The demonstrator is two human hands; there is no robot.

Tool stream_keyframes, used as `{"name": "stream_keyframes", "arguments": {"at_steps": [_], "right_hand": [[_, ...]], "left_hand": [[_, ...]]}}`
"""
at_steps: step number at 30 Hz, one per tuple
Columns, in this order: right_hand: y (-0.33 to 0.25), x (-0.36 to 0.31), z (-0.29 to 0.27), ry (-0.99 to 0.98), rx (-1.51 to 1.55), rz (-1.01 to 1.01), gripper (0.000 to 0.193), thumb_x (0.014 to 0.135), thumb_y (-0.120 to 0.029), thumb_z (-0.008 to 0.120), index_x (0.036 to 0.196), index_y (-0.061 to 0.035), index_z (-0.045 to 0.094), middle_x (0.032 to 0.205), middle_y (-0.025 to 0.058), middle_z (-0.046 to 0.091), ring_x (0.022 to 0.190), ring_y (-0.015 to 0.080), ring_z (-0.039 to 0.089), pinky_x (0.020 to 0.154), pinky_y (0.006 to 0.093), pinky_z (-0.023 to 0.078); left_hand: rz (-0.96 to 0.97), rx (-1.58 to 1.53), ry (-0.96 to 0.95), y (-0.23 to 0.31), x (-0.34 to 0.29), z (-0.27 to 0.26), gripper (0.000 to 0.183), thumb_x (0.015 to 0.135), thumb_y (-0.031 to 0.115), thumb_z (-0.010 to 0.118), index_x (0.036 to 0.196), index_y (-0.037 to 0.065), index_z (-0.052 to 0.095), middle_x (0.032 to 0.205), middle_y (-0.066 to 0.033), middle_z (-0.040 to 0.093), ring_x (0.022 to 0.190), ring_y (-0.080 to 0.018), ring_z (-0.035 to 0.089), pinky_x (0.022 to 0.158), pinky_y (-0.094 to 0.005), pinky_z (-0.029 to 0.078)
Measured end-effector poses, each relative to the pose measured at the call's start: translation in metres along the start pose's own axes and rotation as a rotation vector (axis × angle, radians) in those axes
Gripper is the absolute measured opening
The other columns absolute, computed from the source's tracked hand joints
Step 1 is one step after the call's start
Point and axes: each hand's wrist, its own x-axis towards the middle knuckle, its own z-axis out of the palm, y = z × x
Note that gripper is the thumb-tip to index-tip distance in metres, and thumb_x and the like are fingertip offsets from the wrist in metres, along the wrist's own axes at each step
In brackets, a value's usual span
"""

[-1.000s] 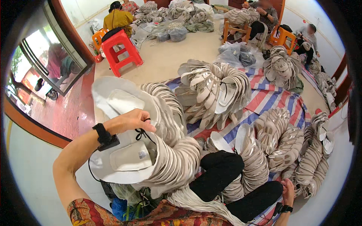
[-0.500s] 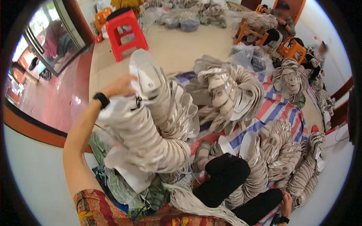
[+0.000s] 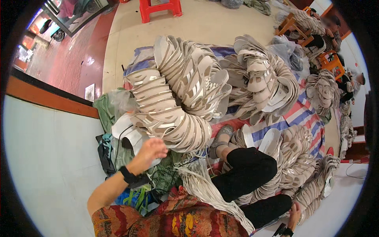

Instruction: The recorder is lacing and organizing multiple white and tan sneakers.

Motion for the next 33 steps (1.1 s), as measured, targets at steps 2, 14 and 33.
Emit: {"name": "stream_keyframes", "arguments": {"at_steps": [2, 14, 33], "right_hand": [[-0.026, 0.001, 0.006, 0.037, -0.051, -0.17, 0.042, 0.086, -0.027, 0.054, 0.116, 0.0017, 0.05, 0.108, 0.0079, 0.054, 0.096, 0.0155, 0.052, 0.081, 0.0269, 0.041], [-0.255, 0.007, 0.197, -0.826, -0.314, -0.622, 0.035, 0.079, -0.013, 0.06, 0.11, 0.0009, 0.054, 0.095, 0.004, 0.061, 0.081, 0.0121, 0.055, 0.072, 0.0242, 0.044], [-0.169, 0.056, 0.264, -0.912, -0.458, -0.508, 0.032, 0.085, -0.015, 0.056, 0.11, 0.0041, 0.053, 0.097, 0.0055, 0.062, 0.085, 0.0117, 0.054, 0.077, 0.0257, 0.043]], "left_hand": [[-0.04, -0.022, 0.115, -0.041, 0.001, -0.003, 0.021, 0.084, 0.019, 0.06, 0.098, 0.005, 0.051, 0.089, -0.008, 0.057, 0.082, -0.0162, 0.058, 0.071, -0.0316, 0.049], [0.028, -0.245, 0.265, -0.033, 0.078, -0.035, 0.052, 0.073, 0.057, 0.06, 0.105, 0.016, 0.055, 0.096, -0.0037, 0.058, 0.085, -0.0187, 0.054, 0.068, -0.0412, 0.038], [0.311, -0.131, 0.307, -0.012, 0.19, 0.038, 0.104, 0.071, 0.047, 0.068, 0.135, -0.009, 0.008, 0.136, -0.0216, 0.027, 0.124, -0.0263, 0.032, 0.102, -0.0332, 0.026]]}}
